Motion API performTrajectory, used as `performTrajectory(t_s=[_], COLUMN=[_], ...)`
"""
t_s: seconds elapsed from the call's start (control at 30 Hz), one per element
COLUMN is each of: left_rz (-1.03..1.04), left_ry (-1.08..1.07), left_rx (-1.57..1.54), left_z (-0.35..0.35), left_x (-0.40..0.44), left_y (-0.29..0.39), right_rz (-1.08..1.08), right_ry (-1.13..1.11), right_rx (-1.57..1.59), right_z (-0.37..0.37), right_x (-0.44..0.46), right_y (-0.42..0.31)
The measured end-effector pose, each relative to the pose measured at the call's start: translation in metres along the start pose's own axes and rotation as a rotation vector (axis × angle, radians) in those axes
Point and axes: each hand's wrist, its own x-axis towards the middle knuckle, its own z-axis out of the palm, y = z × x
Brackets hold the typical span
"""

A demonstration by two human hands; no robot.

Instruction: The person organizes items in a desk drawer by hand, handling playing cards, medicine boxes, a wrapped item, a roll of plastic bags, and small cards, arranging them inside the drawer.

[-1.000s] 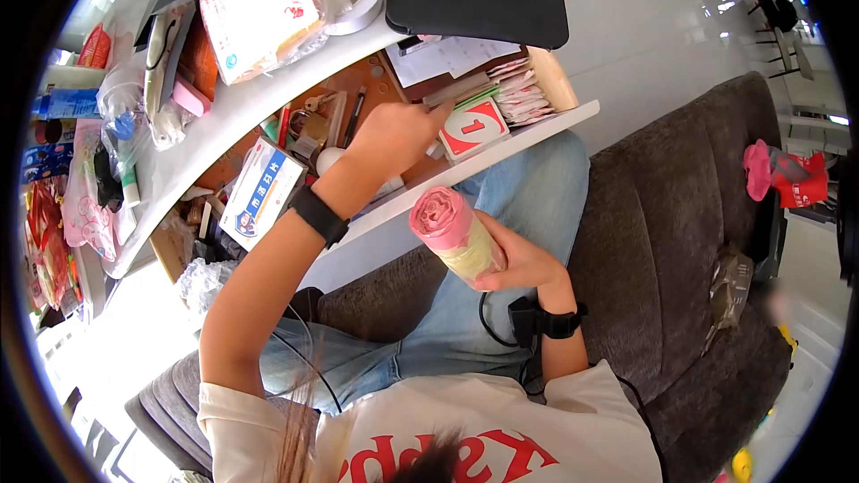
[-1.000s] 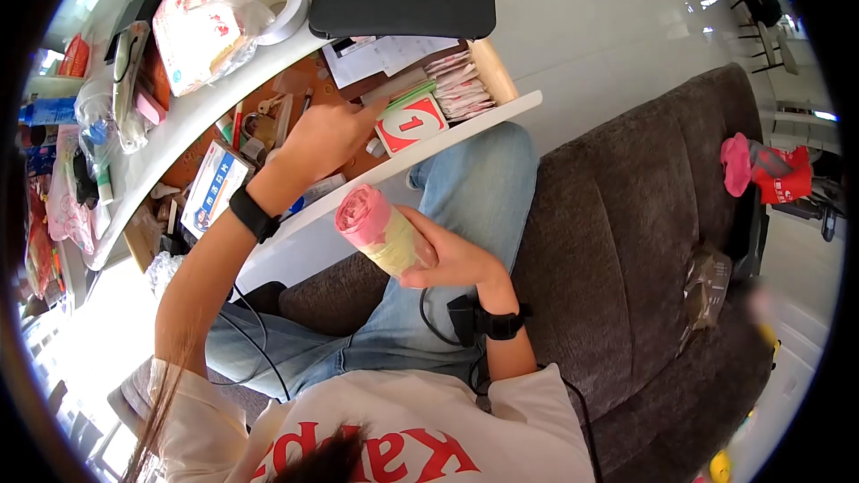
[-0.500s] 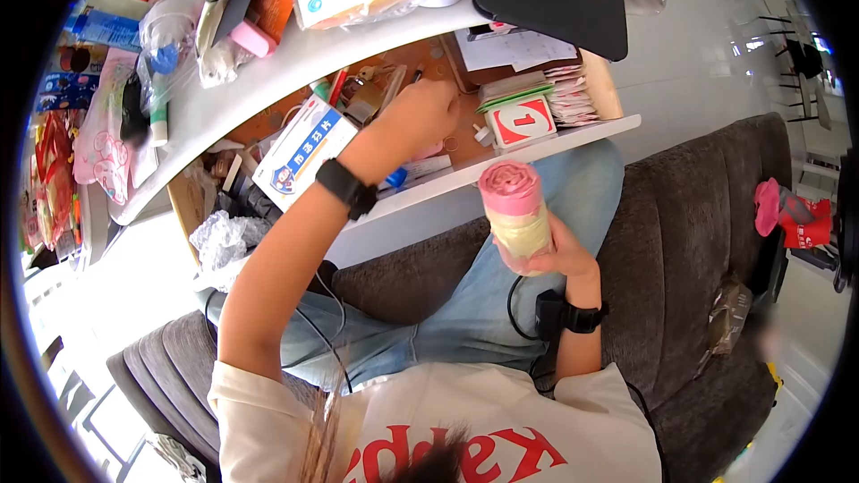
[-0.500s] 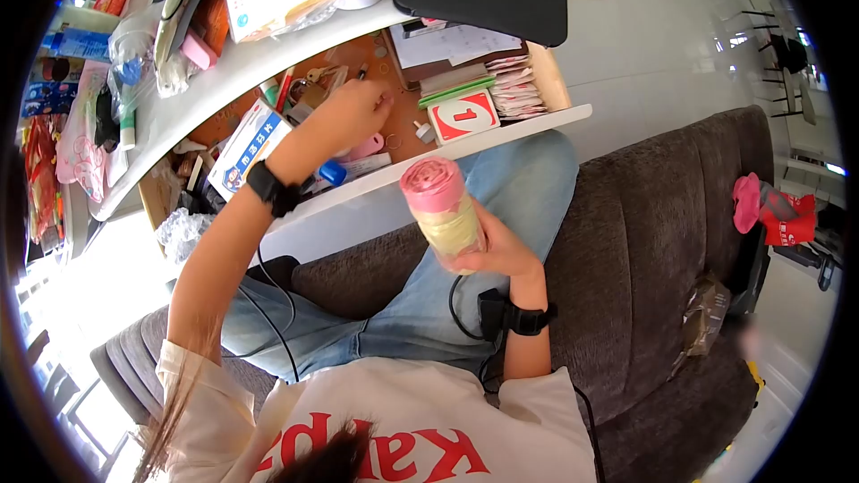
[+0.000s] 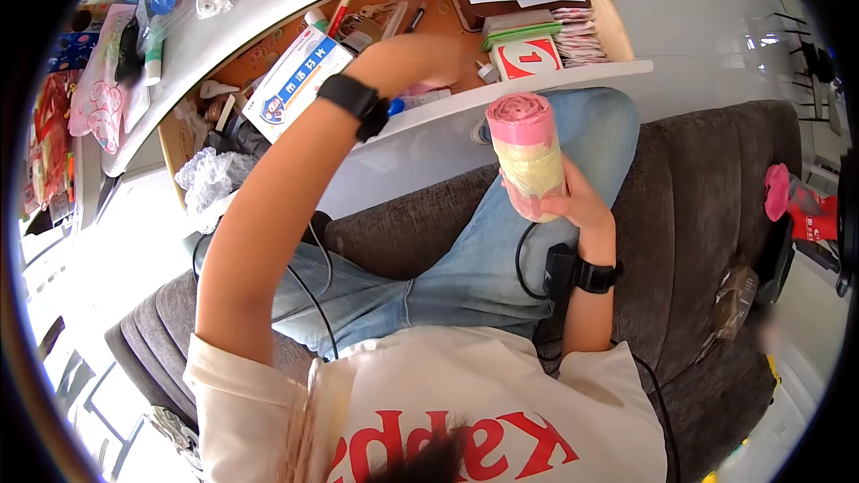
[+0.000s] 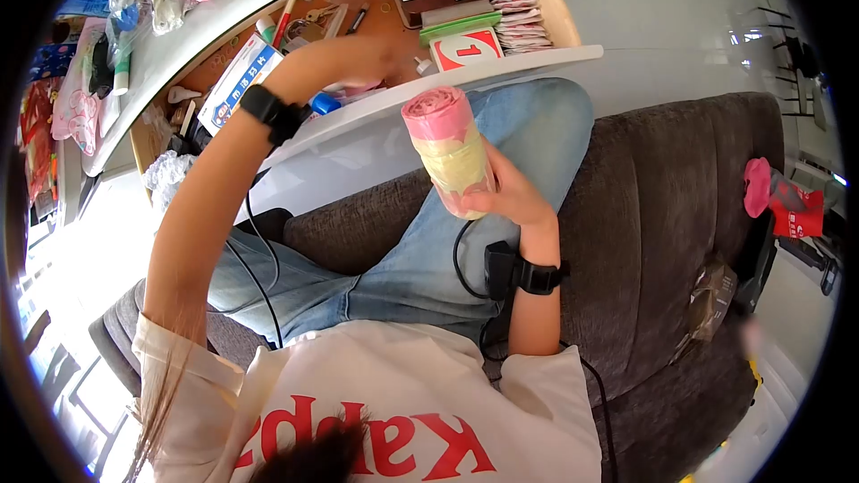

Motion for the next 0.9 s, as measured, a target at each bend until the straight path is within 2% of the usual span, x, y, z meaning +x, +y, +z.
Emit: performTrajectory(t_s=[0.03,0.13,0.17,0.27,0.37,0.47,0.6,0.67,0.7,0.73,0.8,0.9], left_rz=[-0.050,-0.100,-0.166,-0.183,-0.166,-0.222,-0.245,-0.373,-0.397,-0.419,-0.381,-0.415], left_ry=[-0.130,-0.188,-0.284,-0.311,-0.234,-0.259,-0.207,-0.108,0.035,0.179,0.653,0.819], left_rx=[-0.074,-0.067,-0.033,-0.047,-0.119,-0.112,-0.182,0.050,0.077,0.100,-0.037,-0.015], left_z=[0.001,0.002,0.006,0.015,-0.017,-0.006,-0.022,-0.040,-0.043,-0.045,-0.049,-0.043], left_x=[-0.001,-0.017,-0.014,-0.012,-0.037,-0.029,-0.024,-0.001,0.007,0.014,0.022,0.055], left_y=[0.002,0.010,0.006,0.001,0.037,0.028,0.030,0.031,0.031,0.032,0.030,0.022], right_rz=[-0.011,-0.036,-0.042,-0.074,-0.096,-0.105,-0.121,-0.144,-0.144,-0.146,-0.128,-0.069], right_ry=[0.000,-0.029,-0.043,-0.019,-0.050,-0.132,-0.132,-0.134,-0.134,-0.140,-0.145,-0.156], right_rx=[0.007,0.025,0.028,0.009,0.057,0.017,0.127,0.185,0.181,0.173,0.167,0.170], right_z=[0.000,-0.001,0.000,0.006,0.003,0.001,-0.004,0.000,0.001,0.000,-0.002,-0.004], right_x=[0.000,-0.002,-0.003,-0.004,-0.014,-0.023,-0.022,-0.024,-0.024,-0.022,-0.017,-0.013], right_y=[0.000,-0.002,-0.002,-0.006,-0.002,-0.008,-0.009,-0.010,-0.006,-0.004,-0.002,-0.004])
